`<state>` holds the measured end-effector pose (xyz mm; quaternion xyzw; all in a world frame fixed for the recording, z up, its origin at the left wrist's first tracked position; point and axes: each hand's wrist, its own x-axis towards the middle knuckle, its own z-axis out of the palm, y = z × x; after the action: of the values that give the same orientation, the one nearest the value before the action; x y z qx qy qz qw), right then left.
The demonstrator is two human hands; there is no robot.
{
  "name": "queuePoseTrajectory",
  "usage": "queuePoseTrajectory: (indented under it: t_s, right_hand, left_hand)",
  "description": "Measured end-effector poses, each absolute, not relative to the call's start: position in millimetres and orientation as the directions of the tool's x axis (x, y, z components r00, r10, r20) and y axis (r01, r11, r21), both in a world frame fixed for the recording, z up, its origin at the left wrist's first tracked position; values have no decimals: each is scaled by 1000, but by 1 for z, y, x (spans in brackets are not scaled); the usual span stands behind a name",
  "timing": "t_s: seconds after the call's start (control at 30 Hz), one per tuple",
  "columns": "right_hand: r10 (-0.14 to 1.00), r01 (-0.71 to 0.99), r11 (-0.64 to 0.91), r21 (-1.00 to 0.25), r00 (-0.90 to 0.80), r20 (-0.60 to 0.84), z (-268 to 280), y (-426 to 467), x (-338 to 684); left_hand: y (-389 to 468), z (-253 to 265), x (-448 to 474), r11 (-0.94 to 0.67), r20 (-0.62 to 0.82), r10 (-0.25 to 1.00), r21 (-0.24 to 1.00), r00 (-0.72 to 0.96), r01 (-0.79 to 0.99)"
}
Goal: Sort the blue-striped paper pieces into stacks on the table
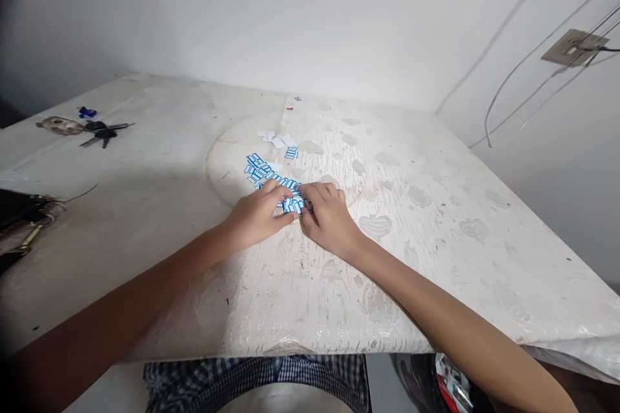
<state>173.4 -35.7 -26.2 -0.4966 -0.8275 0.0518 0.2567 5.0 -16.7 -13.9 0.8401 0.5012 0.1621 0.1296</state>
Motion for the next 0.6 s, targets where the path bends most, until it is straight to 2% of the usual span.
queuePoseTrajectory:
  t_s: [0.33,0.4,0.53,0.6]
  right_hand:
    - [839,726,539,-428,-415,352,-25,-34,175]
    - [833,698,553,-455,-442,334,-21,-35,178]
    - [832,652,549,-524,-483,271,-14,-39,181]
    - [838,635,536,-556,-481,259,-10,-40,181]
  left_hand:
    - [-18,-10,3,-477,131,867,491,480,729]
    - [-20,-8,3,-504,121,854,436,506,746]
    - [-24,-5,2,-600,111,798,238,592,764]
    - [-25,-4,2,-620,111,784,197,611,760]
